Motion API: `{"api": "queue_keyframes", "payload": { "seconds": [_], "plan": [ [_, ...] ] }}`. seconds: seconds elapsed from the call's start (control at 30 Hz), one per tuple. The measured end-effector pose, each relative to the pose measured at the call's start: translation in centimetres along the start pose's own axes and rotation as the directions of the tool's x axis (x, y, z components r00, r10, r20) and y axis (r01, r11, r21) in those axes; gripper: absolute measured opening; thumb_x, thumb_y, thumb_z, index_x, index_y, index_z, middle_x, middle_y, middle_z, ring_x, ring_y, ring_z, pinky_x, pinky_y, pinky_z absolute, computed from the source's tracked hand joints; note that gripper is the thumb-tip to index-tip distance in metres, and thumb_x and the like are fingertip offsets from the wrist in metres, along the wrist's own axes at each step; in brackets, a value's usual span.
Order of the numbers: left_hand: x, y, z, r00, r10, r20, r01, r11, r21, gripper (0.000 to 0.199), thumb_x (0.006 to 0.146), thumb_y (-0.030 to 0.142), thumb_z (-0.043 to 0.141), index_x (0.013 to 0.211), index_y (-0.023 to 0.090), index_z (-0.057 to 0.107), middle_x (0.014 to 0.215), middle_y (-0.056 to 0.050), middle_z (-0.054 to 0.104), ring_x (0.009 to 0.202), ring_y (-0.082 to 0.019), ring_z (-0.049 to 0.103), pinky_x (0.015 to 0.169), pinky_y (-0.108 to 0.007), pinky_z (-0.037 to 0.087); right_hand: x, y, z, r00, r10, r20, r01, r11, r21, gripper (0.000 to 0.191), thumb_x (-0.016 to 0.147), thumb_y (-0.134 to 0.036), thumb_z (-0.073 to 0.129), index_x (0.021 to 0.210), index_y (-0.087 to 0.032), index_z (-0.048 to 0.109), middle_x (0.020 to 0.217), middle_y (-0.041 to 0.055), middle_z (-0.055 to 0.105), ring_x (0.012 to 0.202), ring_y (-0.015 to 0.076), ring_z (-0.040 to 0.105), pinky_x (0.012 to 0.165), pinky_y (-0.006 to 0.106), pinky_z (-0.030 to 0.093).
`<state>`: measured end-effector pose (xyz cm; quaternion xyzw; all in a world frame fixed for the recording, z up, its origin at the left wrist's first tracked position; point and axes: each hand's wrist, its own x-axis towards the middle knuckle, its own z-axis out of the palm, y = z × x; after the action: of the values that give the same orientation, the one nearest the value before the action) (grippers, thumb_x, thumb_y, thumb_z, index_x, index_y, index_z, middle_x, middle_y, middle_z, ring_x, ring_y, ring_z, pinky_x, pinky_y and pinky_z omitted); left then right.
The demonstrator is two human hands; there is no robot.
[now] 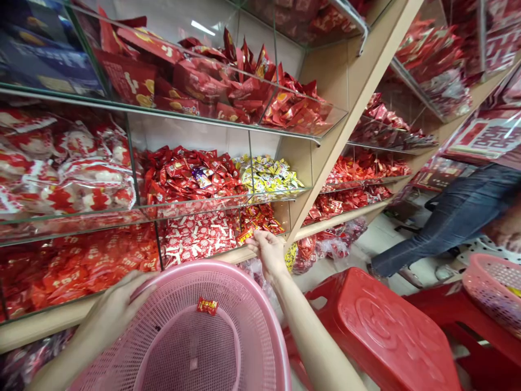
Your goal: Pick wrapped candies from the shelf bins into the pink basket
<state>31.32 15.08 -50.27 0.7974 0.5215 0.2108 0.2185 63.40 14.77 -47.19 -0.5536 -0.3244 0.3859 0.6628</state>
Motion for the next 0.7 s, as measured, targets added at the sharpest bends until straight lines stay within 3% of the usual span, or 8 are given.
{"api": "queue_keyframes", "payload": {
  "seconds": [0.1, 0.27, 0.37, 0.47, 0.6, 0.7],
  "plan": [
    [-0.1, 0.3, -0.1, 1.000, 0.002, -0.005, -0.002, 1.000, 0.007, 0.046, 0.092, 0.043, 0.030, 0.117, 0.016, 0.058, 0.107, -0.009, 0.056, 0.094, -0.024, 0.058, 0.088, -0.039, 0.040, -3.0, -0.4, 0.7, 0.987, 0.106, 0.117, -0.124, 0.979, 0.161, 0.038, 0.060, -0.044, 0.079, 0.078, -0.018, 0.056, 0.064, 0.0000, 0.064, 0.058, 0.0117, 0.062, 0.057, 0.023, 0.051],
    [-0.3, 0.3, -0.1, 1.000, 0.018, -0.018, -0.018, 1.000, 0.006, 0.045, 0.092, 0.042, 0.033, 0.116, 0.015, 0.059, 0.110, -0.010, 0.056, 0.094, -0.023, 0.058, 0.089, -0.039, 0.039, -5.0, -0.7, 1.6, 0.933, 0.073, 0.353, -0.066, 0.997, -0.030, 0.034, 0.074, -0.047, 0.067, 0.081, -0.018, 0.050, 0.050, -0.0067, 0.057, 0.041, 0.0055, 0.052, 0.040, 0.014, 0.038],
    [-0.4, 0.4, -0.1, 0.999, 0.027, -0.028, -0.027, 1.000, 0.010, 0.043, 0.092, 0.040, 0.034, 0.116, 0.015, 0.060, 0.108, -0.009, 0.057, 0.095, -0.023, 0.058, 0.089, -0.039, 0.040, -5.2, -0.9, 2.2, 0.847, 0.191, 0.497, -0.166, 0.982, -0.095, 0.035, 0.077, -0.049, 0.062, 0.083, -0.021, 0.041, 0.052, -0.0085, 0.056, 0.038, 0.0096, 0.057, 0.033, 0.014, 0.035],
    [-0.5, 0.6, -0.2, 0.999, 0.018, -0.032, -0.018, 1.000, 0.015, 0.041, 0.092, 0.039, 0.034, 0.115, 0.016, 0.060, 0.107, -0.008, 0.058, 0.095, -0.023, 0.059, 0.088, -0.039, 0.041, -5.5, -1.2, 2.7, 0.751, 0.293, 0.592, -0.244, 0.956, -0.162, 0.036, 0.077, -0.047, 0.062, 0.083, -0.022, 0.038, 0.058, -0.0078, 0.058, 0.044, 0.0138, 0.064, 0.036, 0.017, 0.043],
    [-0.5, 0.7, -0.2, 0.999, 0.018, -0.045, -0.017, 0.999, 0.028, 0.041, 0.093, 0.039, 0.034, 0.115, 0.017, 0.060, 0.106, -0.008, 0.058, 0.093, -0.023, 0.059, 0.087, -0.038, 0.041, -5.9, -1.1, 3.2, 0.621, 0.324, 0.714, -0.135, 0.941, -0.310, 0.035, 0.079, -0.049, 0.062, 0.086, -0.021, 0.043, 0.052, -0.0095, 0.054, 0.038, 0.0092, 0.059, 0.032, 0.013, 0.038],
    [-0.6, 0.5, -0.2, 0.997, 0.038, -0.061, -0.036, 0.999, 0.038, 0.041, 0.093, 0.039, 0.035, 0.115, 0.015, 0.061, 0.107, -0.008, 0.058, 0.094, -0.024, 0.059, 0.087, -0.038, 0.041, -6.1, -0.8, 3.4, 0.557, 0.308, 0.771, -0.017, 0.933, -0.361, 0.030, 0.084, -0.047, 0.057, 0.088, -0.020, 0.047, 0.048, -0.0107, 0.050, 0.036, 0.0055, 0.053, 0.033, 0.012, 0.034]
  ]
}}
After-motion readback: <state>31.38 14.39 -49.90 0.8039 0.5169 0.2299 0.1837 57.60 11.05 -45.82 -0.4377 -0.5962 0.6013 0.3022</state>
